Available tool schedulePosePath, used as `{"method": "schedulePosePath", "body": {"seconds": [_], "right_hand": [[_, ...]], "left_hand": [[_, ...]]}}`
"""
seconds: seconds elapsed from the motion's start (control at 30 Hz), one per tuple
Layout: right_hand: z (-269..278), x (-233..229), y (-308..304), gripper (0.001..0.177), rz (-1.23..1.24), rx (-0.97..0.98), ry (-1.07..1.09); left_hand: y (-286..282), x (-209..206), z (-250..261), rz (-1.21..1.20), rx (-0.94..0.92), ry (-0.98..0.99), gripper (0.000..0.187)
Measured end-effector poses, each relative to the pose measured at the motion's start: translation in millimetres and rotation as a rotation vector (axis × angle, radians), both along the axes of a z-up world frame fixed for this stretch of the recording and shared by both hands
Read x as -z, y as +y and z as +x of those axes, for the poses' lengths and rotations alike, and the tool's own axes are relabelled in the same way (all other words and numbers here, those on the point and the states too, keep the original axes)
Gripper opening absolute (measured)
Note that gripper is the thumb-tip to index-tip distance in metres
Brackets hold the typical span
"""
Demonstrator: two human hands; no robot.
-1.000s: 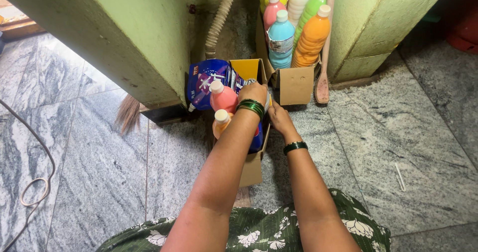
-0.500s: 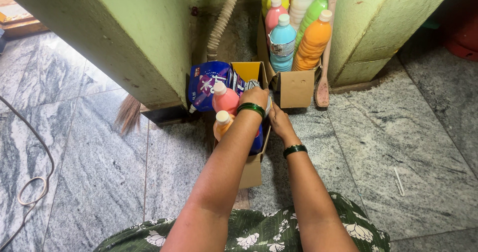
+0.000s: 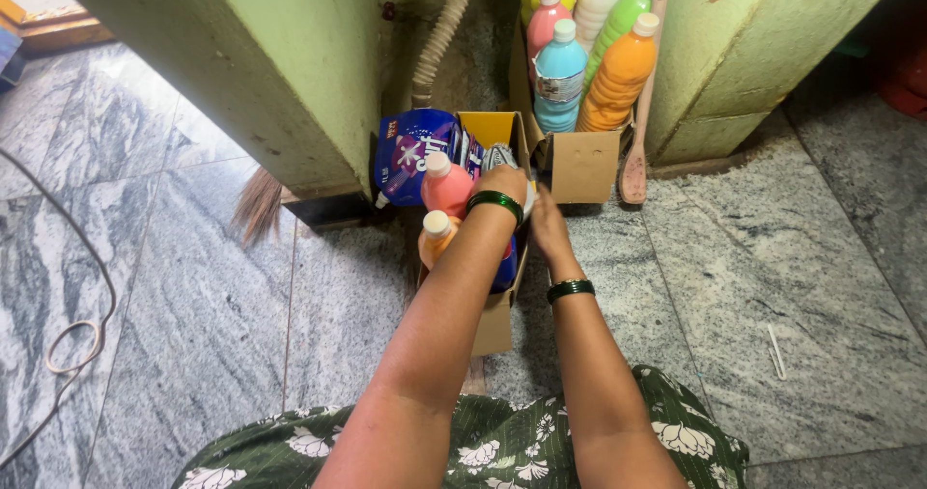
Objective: The person organizes cleaning supplies in a cardboard box, placing bottles of detergent and a packet of detergent powder inside. They adjust the items to fit neatly and then place a wooden stick into the box.
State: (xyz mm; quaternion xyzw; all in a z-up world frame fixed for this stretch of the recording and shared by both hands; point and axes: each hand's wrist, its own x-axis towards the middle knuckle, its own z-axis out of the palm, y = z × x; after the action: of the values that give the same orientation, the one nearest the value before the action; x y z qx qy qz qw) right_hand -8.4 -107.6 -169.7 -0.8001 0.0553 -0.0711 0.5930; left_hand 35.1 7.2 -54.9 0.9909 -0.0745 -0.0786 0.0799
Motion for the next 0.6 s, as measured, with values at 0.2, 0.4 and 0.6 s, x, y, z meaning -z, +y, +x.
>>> {"method": "schedulePosePath", "body": {"seconds": [0.2,0.4,0.6], "right_hand": [[2,-34,15,0.057,0.440,-0.119,-0.098],[-13,-40,20,0.048,0.246,-0.165,-0.228],[-15,-41,36,0.058,0.107,-0.156,-0.317]], "left_hand": [[-5,-2,-4,-0.015,0.038,0.035,0.027],[-10,-20,-10,0.011,0.055,0.175,0.040],[-4,-14,-8,0.017,0.064,0.202,0.044]]}}
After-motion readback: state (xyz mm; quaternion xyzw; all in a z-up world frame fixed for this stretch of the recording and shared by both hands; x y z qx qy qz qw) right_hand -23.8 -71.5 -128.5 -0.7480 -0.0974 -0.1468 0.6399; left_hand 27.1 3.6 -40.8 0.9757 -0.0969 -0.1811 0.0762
